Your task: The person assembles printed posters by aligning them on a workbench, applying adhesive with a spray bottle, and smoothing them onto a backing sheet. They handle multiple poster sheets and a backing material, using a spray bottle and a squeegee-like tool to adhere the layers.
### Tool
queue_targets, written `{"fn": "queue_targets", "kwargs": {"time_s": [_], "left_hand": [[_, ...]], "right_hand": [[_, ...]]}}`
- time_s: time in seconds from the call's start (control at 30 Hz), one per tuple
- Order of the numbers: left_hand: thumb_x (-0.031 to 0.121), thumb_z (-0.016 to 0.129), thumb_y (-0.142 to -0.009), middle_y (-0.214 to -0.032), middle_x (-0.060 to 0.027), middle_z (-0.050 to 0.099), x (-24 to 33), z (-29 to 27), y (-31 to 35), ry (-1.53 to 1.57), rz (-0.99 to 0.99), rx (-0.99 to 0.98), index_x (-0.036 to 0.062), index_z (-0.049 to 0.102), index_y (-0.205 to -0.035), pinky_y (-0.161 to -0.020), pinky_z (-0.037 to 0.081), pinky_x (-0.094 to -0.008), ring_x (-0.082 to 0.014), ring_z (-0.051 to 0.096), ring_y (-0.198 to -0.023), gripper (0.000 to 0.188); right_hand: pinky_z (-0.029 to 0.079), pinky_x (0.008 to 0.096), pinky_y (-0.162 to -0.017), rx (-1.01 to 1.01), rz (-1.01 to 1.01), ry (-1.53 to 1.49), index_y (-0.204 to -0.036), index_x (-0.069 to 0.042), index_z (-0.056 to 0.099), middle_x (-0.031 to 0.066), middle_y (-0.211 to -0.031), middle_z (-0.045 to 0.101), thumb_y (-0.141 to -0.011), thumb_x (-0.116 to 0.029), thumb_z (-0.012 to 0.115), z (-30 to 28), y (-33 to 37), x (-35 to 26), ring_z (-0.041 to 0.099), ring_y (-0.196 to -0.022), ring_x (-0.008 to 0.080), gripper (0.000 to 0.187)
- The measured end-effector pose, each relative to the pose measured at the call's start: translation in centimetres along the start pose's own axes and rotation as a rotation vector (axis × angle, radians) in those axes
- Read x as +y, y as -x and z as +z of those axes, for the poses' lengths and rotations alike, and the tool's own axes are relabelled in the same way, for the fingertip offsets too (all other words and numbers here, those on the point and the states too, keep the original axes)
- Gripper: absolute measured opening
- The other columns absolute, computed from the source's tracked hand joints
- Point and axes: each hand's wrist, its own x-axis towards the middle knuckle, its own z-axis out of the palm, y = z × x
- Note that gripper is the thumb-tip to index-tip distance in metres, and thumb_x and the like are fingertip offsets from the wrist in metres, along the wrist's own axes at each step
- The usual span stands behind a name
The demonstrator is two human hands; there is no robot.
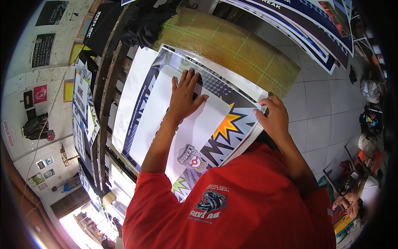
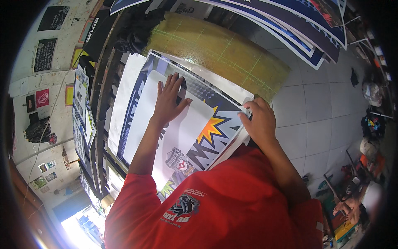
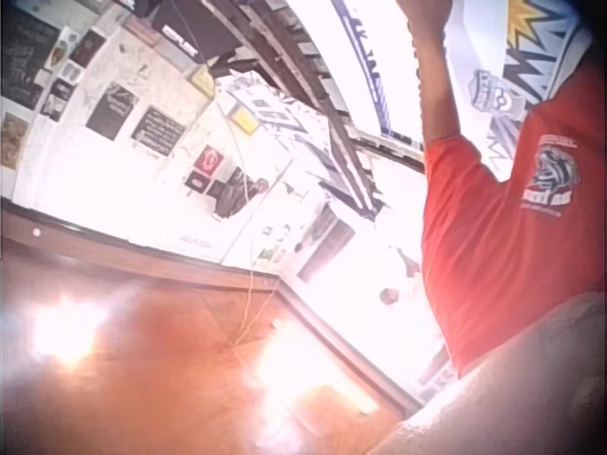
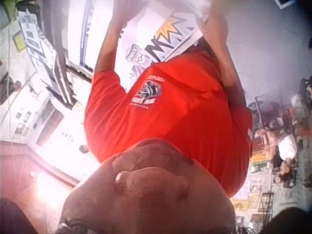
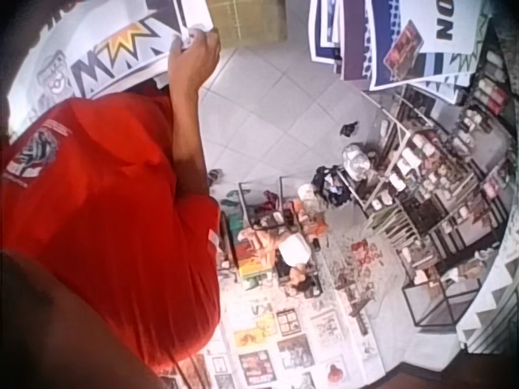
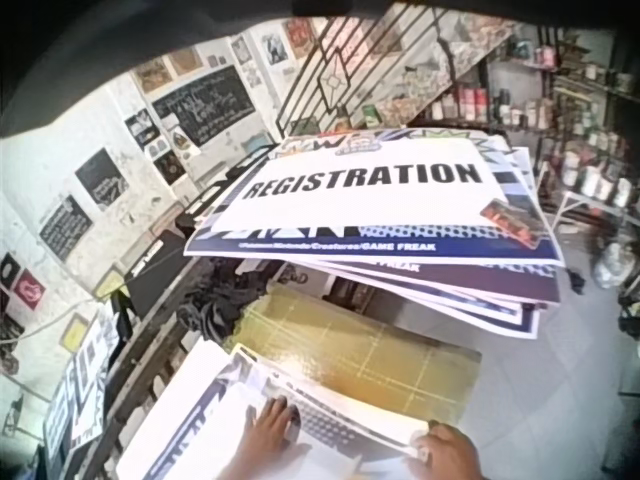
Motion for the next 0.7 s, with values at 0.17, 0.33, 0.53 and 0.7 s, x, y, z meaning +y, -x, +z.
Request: {"fn": "queue_targets", "kwargs": {"time_s": [0.17, 0.33, 0.53, 0.7], "left_hand": [[0.049, 0.065, -0.085, -0.157, -0.0176, 0.03, -0.2, 0.3, 0.0, -0.01, 0.001, 0.001, 0.0091, 0.035, -0.148, -0.116, 0.013, -0.0624, -0.0341, 0.022, -0.148, 0.081], [0.048, 0.066, -0.085, -0.156, -0.0179, 0.032, -0.2, 0.5, -0.1, 0.005, 0.003, 0.015, 0.0089, 0.037, -0.148, -0.116, 0.011, -0.0628, -0.0346, 0.023, -0.148, 0.08], [0.046, 0.066, -0.086, -0.158, -0.0176, 0.028, -0.9, 0.3, -0.2, 0.004, -0.078, 0.054, 0.0064, 0.035, -0.149, -0.117, 0.009, -0.0607, -0.0348, 0.019, -0.149, 0.081], [0.058, 0.06, -0.087, -0.158, -0.0187, 0.028, -4.8, 0.7, -2.0, -0.116, -0.37, 0.135, 0.0032, 0.03, -0.152, -0.116, 0.009, -0.0629, -0.0349, 0.017, -0.15, 0.09]], "right_hand": [[0.047, 0.0405, -0.082, 0.0, -0.02, 0.003, -0.096, -0.007, 0.065, 0.0095, -0.097, 0.06, -0.075, -0.017, 0.078, 0.0, 0.1, 0.2, 0.059, -0.097, 0.0308, 0.027], [0.047, 0.0407, -0.082, 0.001, -0.027, 0.001, -0.097, -0.007, 0.065, 0.0096, -0.097, 0.06, -0.074, -0.017, 0.078, -0.1, 0.1, 0.3, 0.059, -0.097, 0.031, 0.028], [0.047, 0.0404, -0.082, 0.005, -0.022, -0.004, -0.096, -0.007, 0.065, 0.0101, -0.098, 0.06, -0.074, -0.017, 0.078, -0.1, 0.1, 0.2, 0.059, -0.097, 0.0309, 0.027], [0.047, 0.0404, -0.082, 0.017, -0.036, -0.006, -0.096, -0.007, 0.066, 0.0104, -0.098, 0.061, -0.074, -0.018, 0.079, -0.2, 0.1, 0.3, 0.06, -0.097, 0.0308, 0.028]]}}
